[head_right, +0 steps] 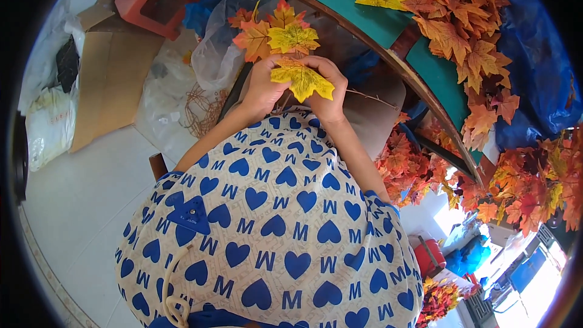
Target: The person assembles artificial maple leaf branches by attaching colored fabric leaves to plastic stems by hand.
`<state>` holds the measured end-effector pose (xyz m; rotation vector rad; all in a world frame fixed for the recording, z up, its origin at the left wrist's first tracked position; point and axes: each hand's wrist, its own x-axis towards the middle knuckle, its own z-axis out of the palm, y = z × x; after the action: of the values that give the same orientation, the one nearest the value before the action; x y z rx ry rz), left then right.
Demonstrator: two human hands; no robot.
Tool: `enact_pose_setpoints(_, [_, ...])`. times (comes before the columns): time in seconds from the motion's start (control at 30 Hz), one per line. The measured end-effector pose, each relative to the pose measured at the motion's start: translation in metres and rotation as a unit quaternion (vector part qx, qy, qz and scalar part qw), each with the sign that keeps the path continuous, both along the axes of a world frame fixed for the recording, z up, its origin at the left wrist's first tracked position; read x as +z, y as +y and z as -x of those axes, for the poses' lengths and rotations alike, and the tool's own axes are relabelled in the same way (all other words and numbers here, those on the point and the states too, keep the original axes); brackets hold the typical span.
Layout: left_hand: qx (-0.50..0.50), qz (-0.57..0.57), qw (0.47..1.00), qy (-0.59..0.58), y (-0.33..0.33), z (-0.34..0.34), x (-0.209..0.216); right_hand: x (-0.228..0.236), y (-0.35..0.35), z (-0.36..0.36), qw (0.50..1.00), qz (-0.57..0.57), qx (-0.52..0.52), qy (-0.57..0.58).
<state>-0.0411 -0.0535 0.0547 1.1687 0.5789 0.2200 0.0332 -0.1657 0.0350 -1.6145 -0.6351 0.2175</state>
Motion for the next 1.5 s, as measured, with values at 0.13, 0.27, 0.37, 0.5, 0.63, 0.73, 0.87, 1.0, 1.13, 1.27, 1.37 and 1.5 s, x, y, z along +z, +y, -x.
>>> enact_pose_setpoints(0.13, [-0.034,0.259,0.965,-0.002,0.007,0.004,-0.005,-0.004,-0.001,0.004,0.997,-0.001,-0.036,0.064])
enact_pose_setpoints(0.27, [-0.032,0.29,0.956,-0.014,0.01,0.004,-0.011,-0.002,0.008,0.005,0.968,-0.066,-0.061,0.236])
enact_pose_setpoints(0.37, [-0.016,0.271,0.962,-0.026,0.009,0.002,-0.012,-0.003,0.009,0.003,0.932,-0.163,-0.072,0.316])
enact_pose_setpoints(0.5, [-0.023,0.235,0.972,-0.021,0.012,-0.001,-0.008,-0.003,0.003,-0.001,0.883,-0.203,-0.065,0.419])
enact_pose_setpoints(0.63, [-0.013,0.215,0.976,0.012,0.011,-0.003,-0.007,-0.009,0.003,0.002,0.847,-0.237,-0.074,0.47])
enact_pose_setpoints(0.73, [0.004,0.207,0.978,0.015,0.009,-0.004,-0.008,-0.008,0.004,0.001,0.84,-0.235,-0.067,0.485])
enact_pose_setpoints(0.87, [0.017,0.203,0.979,0.017,0.008,-0.001,-0.01,-0.004,0.005,0.003,0.833,-0.227,-0.062,0.5])
enact_pose_setpoints(1.0, [0.012,0.201,0.979,0.011,0.008,0.0,-0.011,-0.007,0.004,0.004,0.83,-0.245,-0.062,0.498])
enact_pose_setpoints(1.13, [0.012,0.195,0.981,0.015,0.008,0.0,-0.012,-0.007,0.005,0.004,0.826,-0.242,-0.071,0.504])
enact_pose_setpoints(1.27, [0.023,0.201,0.979,0.02,0.009,-0.003,-0.012,-0.01,0.007,0.003,0.836,-0.227,-0.07,0.494])
enact_pose_setpoints(1.37, [0.022,0.196,0.98,0.008,0.012,-0.006,-0.012,-0.009,0.011,0.001,0.849,-0.214,-0.071,0.479])
enact_pose_setpoints(1.5, [0.011,0.186,0.983,-0.002,0.011,-0.006,-0.004,-0.002,0.013,0.0,0.867,-0.214,-0.069,0.445])
